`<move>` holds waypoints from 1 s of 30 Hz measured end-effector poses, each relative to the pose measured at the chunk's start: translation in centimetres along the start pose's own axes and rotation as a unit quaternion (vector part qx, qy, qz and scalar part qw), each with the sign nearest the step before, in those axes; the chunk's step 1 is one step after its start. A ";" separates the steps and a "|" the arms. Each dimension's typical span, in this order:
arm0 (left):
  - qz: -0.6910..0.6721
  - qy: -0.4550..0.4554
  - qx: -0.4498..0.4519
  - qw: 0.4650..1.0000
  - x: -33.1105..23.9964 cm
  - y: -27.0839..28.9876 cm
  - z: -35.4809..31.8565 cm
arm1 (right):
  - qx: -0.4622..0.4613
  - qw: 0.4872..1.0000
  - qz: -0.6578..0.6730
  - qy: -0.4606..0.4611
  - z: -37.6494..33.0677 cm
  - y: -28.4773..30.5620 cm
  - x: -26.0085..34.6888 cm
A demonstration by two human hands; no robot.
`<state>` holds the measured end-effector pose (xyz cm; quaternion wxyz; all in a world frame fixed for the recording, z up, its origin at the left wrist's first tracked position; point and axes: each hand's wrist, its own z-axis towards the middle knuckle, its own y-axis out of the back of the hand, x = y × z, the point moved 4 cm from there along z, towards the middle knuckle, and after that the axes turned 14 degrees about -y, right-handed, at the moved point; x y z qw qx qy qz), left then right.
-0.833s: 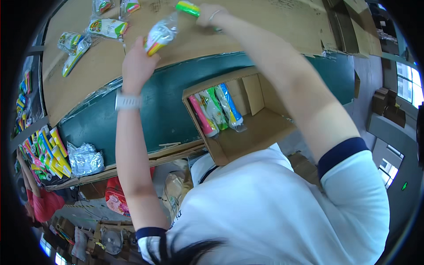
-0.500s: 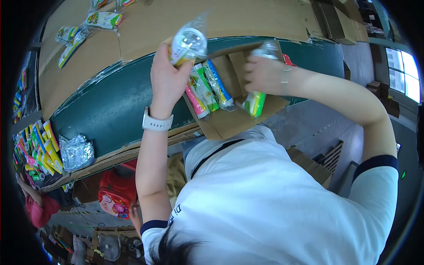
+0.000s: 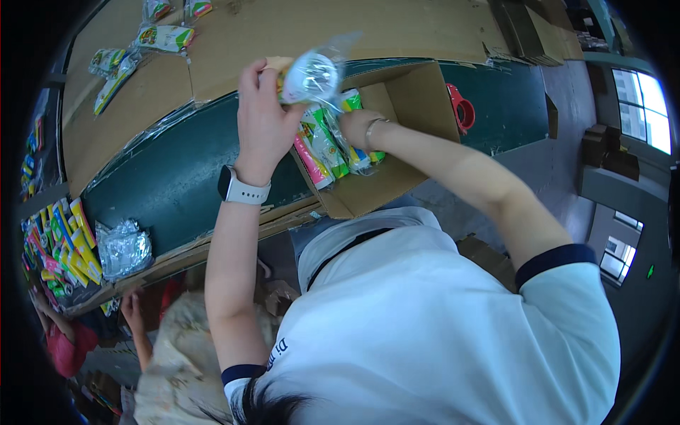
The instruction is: The person packs packaged items into cardboard boxes by hand, tapes each box shut using a tape dispenser, and stacks the sealed boxes.
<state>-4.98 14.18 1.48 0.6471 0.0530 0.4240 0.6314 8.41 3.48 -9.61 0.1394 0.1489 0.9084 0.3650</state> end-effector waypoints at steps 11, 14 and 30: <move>-0.092 -0.279 0.424 0.857 -12.1 -12.1 -0.6 | -0.068 0.634 0.752 0.167 -11.9 9.8 -16.2; 0.015 -0.256 0.472 0.843 -8.4 -18.5 -1.1 | -0.105 0.660 0.734 0.123 -12.8 9.5 -16.2; -0.050 -0.128 0.478 0.867 -7.3 -20.4 -5.9 | -0.264 0.905 0.332 -0.027 24.1 23.3 -11.5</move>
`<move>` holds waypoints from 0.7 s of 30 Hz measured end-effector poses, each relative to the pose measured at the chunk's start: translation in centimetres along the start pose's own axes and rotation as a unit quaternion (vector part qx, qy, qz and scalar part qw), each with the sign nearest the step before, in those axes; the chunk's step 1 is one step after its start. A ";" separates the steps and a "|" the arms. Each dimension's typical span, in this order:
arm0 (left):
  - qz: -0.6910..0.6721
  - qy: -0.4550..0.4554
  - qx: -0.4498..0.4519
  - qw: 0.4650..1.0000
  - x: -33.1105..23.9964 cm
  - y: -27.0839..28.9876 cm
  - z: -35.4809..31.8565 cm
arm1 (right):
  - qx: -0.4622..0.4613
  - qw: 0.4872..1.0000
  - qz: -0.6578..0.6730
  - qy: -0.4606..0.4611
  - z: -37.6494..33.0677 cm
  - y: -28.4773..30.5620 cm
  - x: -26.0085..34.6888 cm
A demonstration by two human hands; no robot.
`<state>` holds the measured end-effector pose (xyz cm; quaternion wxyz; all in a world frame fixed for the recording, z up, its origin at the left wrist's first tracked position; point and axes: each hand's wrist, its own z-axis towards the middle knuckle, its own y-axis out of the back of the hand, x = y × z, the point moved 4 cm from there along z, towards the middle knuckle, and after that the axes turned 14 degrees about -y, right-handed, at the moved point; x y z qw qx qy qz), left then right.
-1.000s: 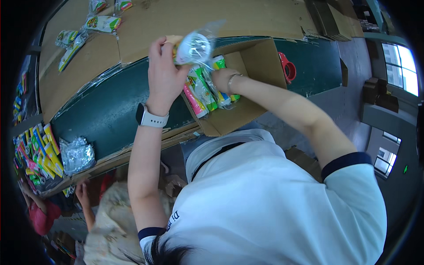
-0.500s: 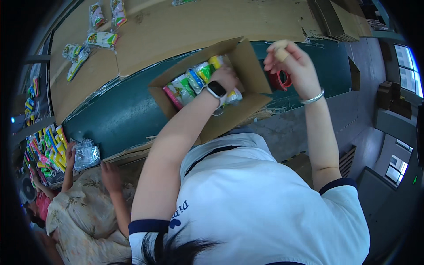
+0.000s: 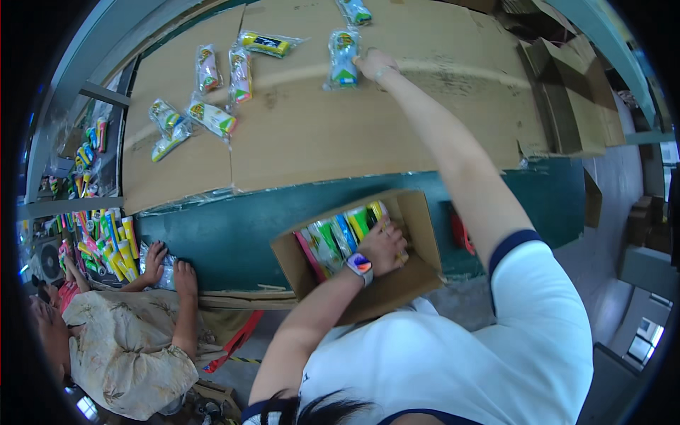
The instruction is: The person packs packaged items into cardboard boxes by hand, tapes each box shut using a tape dispenser, and stacks the sealed boxes.
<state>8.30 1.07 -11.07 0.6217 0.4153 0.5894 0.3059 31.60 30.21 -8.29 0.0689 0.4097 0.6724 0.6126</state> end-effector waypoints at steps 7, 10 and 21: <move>-0.044 -0.040 -0.108 0.992 -0.6 -0.4 -1.0 | 0.112 0.983 0.104 -0.104 2.4 -6.0 0.5; -0.020 -0.060 -0.092 0.994 0.1 -0.1 -0.2 | 0.109 0.977 0.182 -0.016 -3.0 -2.2 -3.0; -0.010 -0.054 0.172 0.984 -4.8 1.4 -4.1 | 0.246 0.920 -0.303 -0.040 -40.5 10.4 -1.6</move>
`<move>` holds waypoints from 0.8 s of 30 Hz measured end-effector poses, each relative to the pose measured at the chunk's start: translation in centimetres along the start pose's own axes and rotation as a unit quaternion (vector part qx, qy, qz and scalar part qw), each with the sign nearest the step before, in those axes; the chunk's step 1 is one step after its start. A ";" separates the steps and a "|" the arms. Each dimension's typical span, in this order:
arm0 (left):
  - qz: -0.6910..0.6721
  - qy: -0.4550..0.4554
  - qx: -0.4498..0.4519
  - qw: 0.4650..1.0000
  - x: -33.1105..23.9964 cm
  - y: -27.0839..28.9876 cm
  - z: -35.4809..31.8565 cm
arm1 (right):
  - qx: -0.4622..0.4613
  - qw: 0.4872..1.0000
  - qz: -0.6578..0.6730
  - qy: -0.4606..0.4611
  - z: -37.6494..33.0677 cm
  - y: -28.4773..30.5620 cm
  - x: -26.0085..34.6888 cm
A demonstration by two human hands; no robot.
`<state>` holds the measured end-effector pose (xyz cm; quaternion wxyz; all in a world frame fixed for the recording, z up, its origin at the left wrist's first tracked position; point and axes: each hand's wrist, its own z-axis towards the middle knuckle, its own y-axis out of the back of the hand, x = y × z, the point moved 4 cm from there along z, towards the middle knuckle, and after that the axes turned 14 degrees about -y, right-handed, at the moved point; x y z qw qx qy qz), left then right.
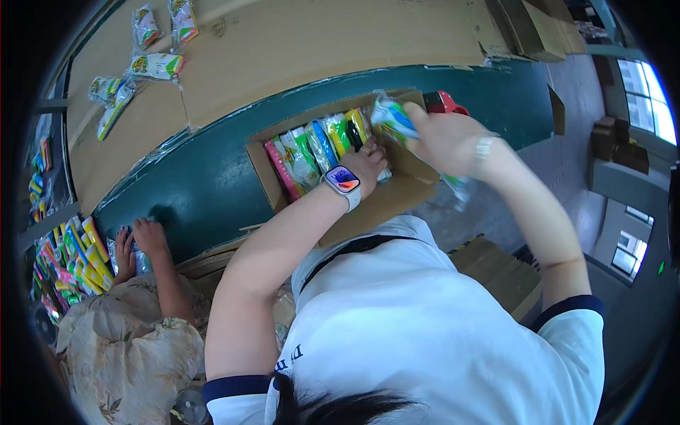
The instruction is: The person packs packaged items into cardboard boxes by hand, tapes each box shut using a tape dispenser, and stacks the sealed boxes.
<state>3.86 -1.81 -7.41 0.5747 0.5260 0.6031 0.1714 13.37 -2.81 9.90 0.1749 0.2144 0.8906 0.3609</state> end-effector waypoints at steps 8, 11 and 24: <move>0.089 -0.024 -0.206 0.974 0.0 -0.1 -0.4 | -0.045 0.977 0.048 -0.202 5.7 -8.3 4.1; -0.044 0.068 -0.121 0.989 0.6 1.9 -0.9 | -0.070 0.959 0.126 -0.242 9.0 -9.6 3.8; 0.068 0.039 -0.160 0.984 0.9 0.3 0.5 | -0.007 0.981 -0.190 0.032 6.3 -13.6 2.7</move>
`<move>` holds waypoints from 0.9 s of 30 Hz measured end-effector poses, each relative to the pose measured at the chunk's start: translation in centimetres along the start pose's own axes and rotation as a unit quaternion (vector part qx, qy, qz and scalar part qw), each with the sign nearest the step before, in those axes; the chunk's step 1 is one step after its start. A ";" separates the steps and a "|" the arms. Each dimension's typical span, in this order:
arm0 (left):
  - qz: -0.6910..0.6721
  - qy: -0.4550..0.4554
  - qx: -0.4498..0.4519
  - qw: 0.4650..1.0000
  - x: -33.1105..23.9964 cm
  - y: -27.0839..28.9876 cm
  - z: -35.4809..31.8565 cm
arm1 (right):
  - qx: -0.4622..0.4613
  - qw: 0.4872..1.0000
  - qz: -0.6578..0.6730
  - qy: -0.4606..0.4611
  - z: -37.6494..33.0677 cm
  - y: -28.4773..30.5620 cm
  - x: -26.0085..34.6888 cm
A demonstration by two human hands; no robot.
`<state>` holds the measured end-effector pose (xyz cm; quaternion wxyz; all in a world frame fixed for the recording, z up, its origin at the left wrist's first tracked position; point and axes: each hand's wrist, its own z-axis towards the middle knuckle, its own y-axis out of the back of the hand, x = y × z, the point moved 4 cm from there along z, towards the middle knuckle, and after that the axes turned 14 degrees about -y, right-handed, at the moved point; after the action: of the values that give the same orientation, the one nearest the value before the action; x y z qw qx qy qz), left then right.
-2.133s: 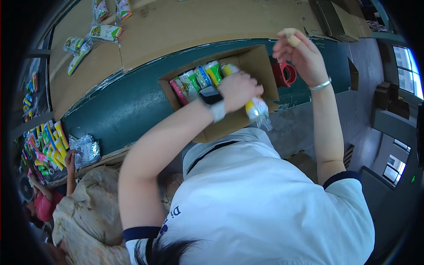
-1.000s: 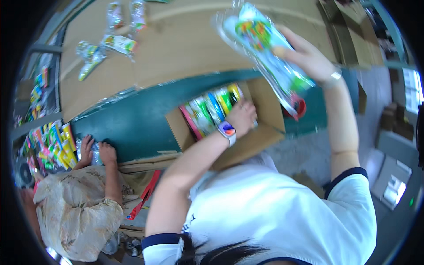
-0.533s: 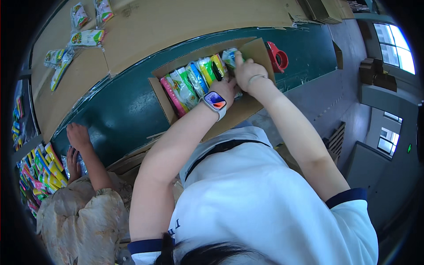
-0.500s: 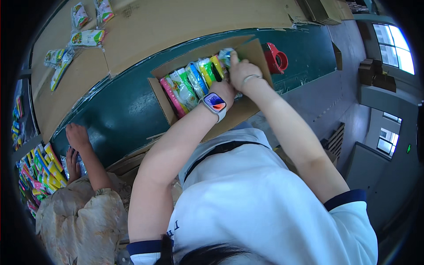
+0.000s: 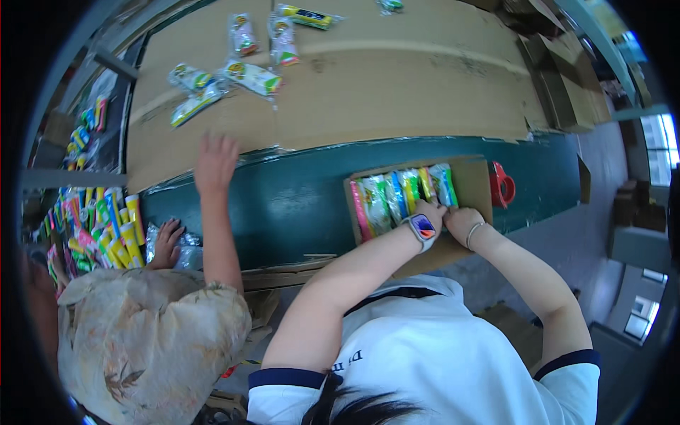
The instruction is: The person packs packaged items into cardboard boxes by hand, tapes each box shut using a tape dispenser, and stacks the sealed boxes.
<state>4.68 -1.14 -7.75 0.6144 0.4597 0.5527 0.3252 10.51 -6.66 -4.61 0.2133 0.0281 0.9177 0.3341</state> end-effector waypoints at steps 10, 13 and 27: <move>0.040 -0.051 0.024 0.998 1.9 0.4 -0.2 | 0.039 0.999 0.003 0.026 1.8 0.8 1.4; 0.046 -0.065 0.015 0.997 1.6 0.2 0.4 | 0.067 0.997 -0.005 0.023 2.5 0.3 2.6; 0.085 -0.110 -0.029 0.990 2.2 1.7 2.6 | 0.030 0.999 -0.001 0.018 1.1 1.0 0.7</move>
<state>7.84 0.96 -7.08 0.6546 0.5200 0.4314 0.3393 10.20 -5.04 -5.03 0.1964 0.0278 0.9310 0.3065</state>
